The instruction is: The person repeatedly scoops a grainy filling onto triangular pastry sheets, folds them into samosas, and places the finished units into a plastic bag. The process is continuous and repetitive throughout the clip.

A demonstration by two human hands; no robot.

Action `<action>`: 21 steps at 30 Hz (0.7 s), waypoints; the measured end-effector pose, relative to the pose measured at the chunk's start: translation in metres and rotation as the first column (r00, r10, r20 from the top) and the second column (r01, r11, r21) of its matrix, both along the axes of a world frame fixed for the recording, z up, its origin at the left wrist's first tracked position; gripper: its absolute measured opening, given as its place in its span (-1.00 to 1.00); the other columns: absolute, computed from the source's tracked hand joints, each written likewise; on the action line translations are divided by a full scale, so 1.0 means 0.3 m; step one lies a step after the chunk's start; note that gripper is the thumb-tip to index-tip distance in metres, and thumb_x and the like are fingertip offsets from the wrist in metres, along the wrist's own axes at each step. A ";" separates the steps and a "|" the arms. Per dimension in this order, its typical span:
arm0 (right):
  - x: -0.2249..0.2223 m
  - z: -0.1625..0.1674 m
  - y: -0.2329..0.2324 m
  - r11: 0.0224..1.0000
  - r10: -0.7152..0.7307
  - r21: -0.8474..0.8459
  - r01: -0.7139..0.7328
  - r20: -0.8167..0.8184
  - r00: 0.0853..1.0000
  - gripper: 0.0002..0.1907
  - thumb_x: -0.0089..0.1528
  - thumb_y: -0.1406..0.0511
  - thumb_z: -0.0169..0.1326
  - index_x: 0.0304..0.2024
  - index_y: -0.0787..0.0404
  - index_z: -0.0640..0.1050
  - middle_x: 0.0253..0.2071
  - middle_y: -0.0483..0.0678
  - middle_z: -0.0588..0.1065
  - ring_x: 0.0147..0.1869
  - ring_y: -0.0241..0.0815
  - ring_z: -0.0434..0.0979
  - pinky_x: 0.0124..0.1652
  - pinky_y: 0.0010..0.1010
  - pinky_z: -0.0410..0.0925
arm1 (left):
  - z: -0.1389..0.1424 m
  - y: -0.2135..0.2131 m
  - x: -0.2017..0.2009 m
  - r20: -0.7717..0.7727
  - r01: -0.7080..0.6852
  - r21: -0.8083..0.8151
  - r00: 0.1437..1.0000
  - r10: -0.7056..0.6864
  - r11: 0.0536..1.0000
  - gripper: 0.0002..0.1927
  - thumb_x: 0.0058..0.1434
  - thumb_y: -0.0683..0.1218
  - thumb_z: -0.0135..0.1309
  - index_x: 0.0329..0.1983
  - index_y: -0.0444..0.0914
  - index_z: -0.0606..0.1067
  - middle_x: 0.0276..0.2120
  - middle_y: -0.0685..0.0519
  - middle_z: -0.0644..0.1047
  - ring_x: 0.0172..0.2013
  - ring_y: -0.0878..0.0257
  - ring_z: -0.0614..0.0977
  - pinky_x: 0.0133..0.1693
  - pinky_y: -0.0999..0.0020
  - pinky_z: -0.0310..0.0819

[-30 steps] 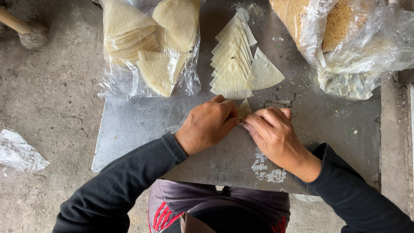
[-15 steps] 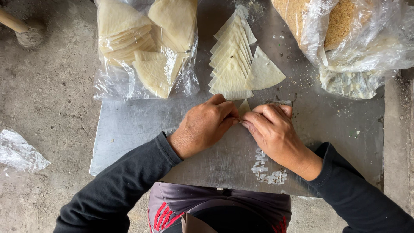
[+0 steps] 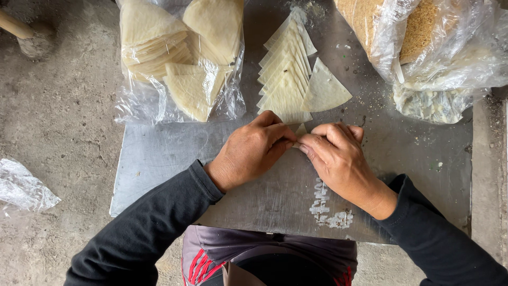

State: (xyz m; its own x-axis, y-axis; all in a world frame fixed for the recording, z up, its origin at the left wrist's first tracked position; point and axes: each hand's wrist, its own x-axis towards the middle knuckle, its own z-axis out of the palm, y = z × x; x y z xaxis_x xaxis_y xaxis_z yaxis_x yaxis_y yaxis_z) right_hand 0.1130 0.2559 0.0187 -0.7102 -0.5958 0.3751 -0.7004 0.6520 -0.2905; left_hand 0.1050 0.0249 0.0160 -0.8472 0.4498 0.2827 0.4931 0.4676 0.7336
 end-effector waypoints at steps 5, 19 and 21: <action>-0.008 0.004 0.009 1.000 0.001 -0.014 -0.001 0.031 1.000 -0.79 0.31 0.29 0.21 -0.02 0.18 0.58 -0.13 -0.22 0.50 -0.06 -0.30 0.45 0.04 -0.25 0.10 | -0.012 0.023 0.004 -0.038 -0.070 -0.070 0.997 0.067 0.995 -0.86 0.29 -0.10 0.17 -0.14 -0.23 0.58 -0.18 0.00 0.52 -0.30 0.07 0.66 -0.26 0.24 0.60; -0.016 -0.021 0.024 0.999 -0.035 -0.025 0.035 -0.002 0.999 -0.73 0.28 0.33 0.22 0.03 0.17 0.55 -0.14 -0.16 0.53 -0.04 -0.21 0.50 0.05 -0.24 0.10 | -0.027 0.038 0.004 -0.180 -0.096 -0.108 0.981 0.075 0.990 -0.80 0.30 -0.12 0.14 -0.05 -0.28 0.54 -0.16 0.00 0.49 -0.26 0.10 0.66 -0.29 0.25 0.61; -0.014 -0.028 0.026 0.999 -0.035 -0.007 0.035 -0.010 0.999 -0.78 0.28 0.34 0.22 -0.02 0.15 0.55 -0.16 -0.17 0.53 -0.04 -0.22 0.51 0.07 -0.24 0.10 | -0.028 0.044 0.006 -0.169 -0.102 -0.118 0.982 0.081 0.988 -0.80 0.32 -0.12 0.12 -0.05 -0.30 0.52 -0.17 -0.02 0.48 -0.28 0.09 0.65 -0.32 0.25 0.60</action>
State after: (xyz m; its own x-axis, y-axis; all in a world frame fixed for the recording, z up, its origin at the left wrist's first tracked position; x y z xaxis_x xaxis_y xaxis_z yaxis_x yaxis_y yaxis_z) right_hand 0.1087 0.2637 0.0104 -0.7268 -0.5681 0.3860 -0.6800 0.6741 -0.2883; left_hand 0.1067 0.0380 0.0075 -0.8336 0.4133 0.3664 0.5520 0.5998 0.5793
